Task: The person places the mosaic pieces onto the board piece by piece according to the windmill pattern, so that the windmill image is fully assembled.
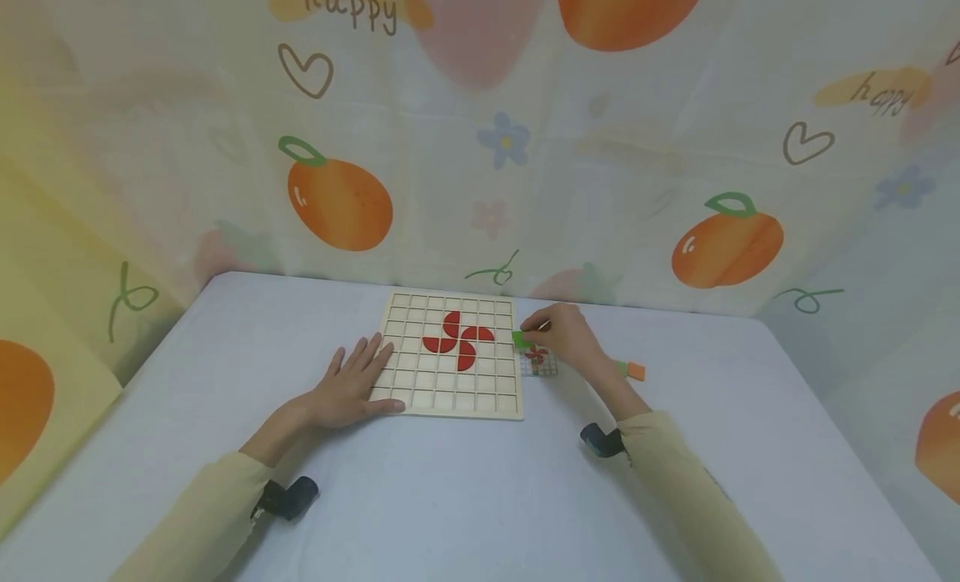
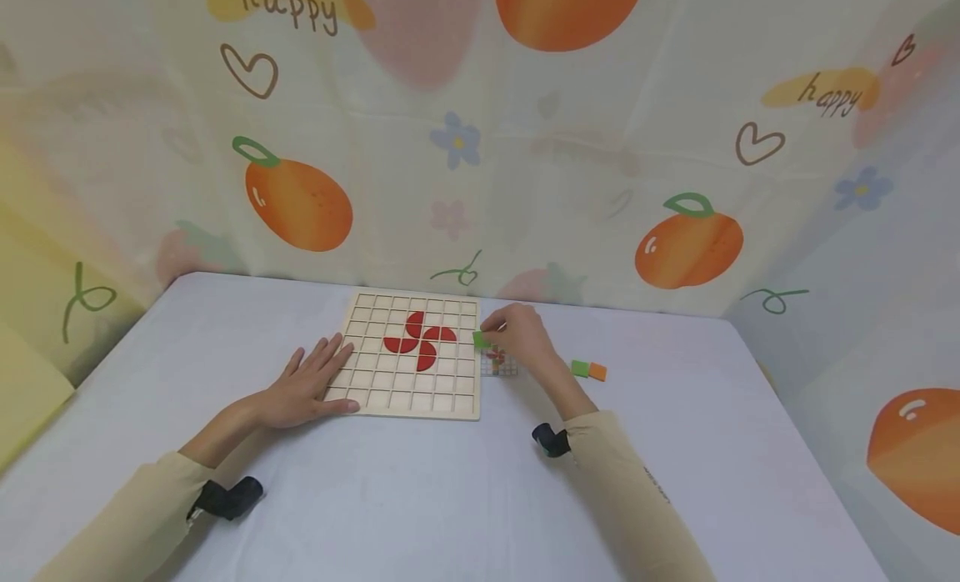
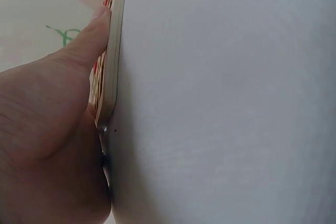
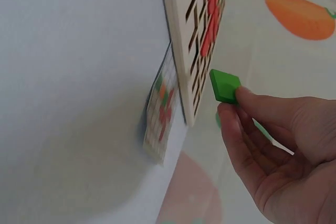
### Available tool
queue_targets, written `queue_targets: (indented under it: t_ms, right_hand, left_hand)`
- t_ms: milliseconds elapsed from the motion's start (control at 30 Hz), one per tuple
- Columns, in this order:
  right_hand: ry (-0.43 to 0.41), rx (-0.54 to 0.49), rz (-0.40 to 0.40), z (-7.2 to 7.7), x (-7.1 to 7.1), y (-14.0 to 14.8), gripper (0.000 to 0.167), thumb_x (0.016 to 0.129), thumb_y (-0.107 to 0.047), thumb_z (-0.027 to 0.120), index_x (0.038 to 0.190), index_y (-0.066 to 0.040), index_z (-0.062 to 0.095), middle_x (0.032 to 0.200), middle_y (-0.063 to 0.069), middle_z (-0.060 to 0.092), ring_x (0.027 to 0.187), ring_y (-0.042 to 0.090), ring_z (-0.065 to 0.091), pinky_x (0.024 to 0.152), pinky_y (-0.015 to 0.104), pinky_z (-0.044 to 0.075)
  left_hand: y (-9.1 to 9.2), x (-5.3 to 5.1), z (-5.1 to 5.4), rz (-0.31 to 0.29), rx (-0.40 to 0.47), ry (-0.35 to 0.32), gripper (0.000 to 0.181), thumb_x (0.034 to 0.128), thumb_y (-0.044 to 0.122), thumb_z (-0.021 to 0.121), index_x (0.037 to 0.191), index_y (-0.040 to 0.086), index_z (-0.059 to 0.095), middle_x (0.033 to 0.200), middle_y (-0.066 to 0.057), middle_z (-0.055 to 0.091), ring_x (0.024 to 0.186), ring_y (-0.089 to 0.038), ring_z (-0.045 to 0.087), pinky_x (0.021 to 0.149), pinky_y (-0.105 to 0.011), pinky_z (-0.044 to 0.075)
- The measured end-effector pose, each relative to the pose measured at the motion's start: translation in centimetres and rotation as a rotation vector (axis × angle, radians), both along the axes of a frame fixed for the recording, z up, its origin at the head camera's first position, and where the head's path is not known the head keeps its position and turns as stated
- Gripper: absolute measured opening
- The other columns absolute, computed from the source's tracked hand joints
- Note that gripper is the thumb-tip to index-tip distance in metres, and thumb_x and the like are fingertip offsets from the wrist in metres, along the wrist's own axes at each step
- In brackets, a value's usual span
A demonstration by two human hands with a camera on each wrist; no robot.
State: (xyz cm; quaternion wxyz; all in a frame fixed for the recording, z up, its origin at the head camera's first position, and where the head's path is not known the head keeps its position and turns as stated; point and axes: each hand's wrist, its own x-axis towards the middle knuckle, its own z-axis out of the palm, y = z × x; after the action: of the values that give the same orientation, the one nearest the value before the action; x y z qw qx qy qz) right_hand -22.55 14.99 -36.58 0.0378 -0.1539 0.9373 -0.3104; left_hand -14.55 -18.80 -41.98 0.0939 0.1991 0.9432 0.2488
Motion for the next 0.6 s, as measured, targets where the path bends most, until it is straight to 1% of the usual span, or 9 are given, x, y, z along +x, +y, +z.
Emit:
queue_targets:
  t_ms: [133, 267, 333, 467, 600]
  right_hand:
    - [-0.021, -0.020, 0.010, 0.0, 0.3, -1.7, 0.012, 0.087, -0.010, 0.075, 0.098, -0.005, 0.077, 0.096, 0.007, 0.073, 0.075, 0.017, 0.066, 0.061, 0.025, 0.053]
    - [-0.038, -0.026, 0.037, -0.1, 0.6, -3.3, 0.011, 0.087, -0.010, 0.075, 0.097, -0.006, 0.077, 0.096, 0.004, 0.073, 0.079, 0.016, 0.065, 0.066, 0.025, 0.053]
    - [-0.029, -0.027, 0.049, -0.1, 0.8, -3.8, 0.010, 0.087, -0.010, 0.075, 0.096, -0.007, 0.077, 0.095, 0.003, 0.073, 0.081, 0.015, 0.065, 0.069, 0.026, 0.053]
    - [-0.010, -0.044, 0.058, 0.0, 0.8, -4.6, 0.010, 0.086, -0.010, 0.076, 0.095, -0.008, 0.078, 0.093, 0.001, 0.073, 0.081, 0.015, 0.064, 0.070, 0.027, 0.053]
    - [-0.020, -0.061, 0.076, 0.1, 0.8, -5.4, 0.010, 0.086, -0.010, 0.075, 0.095, -0.007, 0.077, 0.094, 0.003, 0.073, 0.081, 0.016, 0.065, 0.070, 0.026, 0.053]
  left_hand:
    - [-0.1, 0.0, 0.0, 0.005, -0.009, -0.010, 0.098, 0.0902, 0.052, 0.063, 0.153, -0.006, 0.015, 0.160, -0.027, 0.003, 0.147, -0.046, -0.002, 0.113, -0.064, -0.005]
    - [-0.1, 0.0, -0.2, 0.006, -0.008, -0.010, 0.098, 0.0900, 0.052, 0.063, 0.153, -0.006, 0.015, 0.160, -0.027, 0.003, 0.147, -0.046, -0.002, 0.113, -0.064, -0.005]
    - [-0.1, -0.1, -0.3, -0.001, 0.000, -0.003, 0.098, 0.0899, 0.052, 0.064, 0.153, -0.006, 0.015, 0.160, -0.028, 0.003, 0.146, -0.047, -0.002, 0.113, -0.065, -0.006]
    - [0.0, -0.1, -0.3, -0.004, 0.002, -0.002, 0.098, 0.0895, 0.052, 0.064, 0.153, -0.006, 0.016, 0.160, -0.027, 0.004, 0.146, -0.047, -0.001, 0.113, -0.064, -0.005]
    - [0.0, 0.0, 0.0, 0.004, -0.014, -0.009, 0.098, 0.0903, 0.052, 0.063, 0.153, -0.006, 0.015, 0.161, -0.027, 0.003, 0.147, -0.046, -0.001, 0.113, -0.064, -0.005]
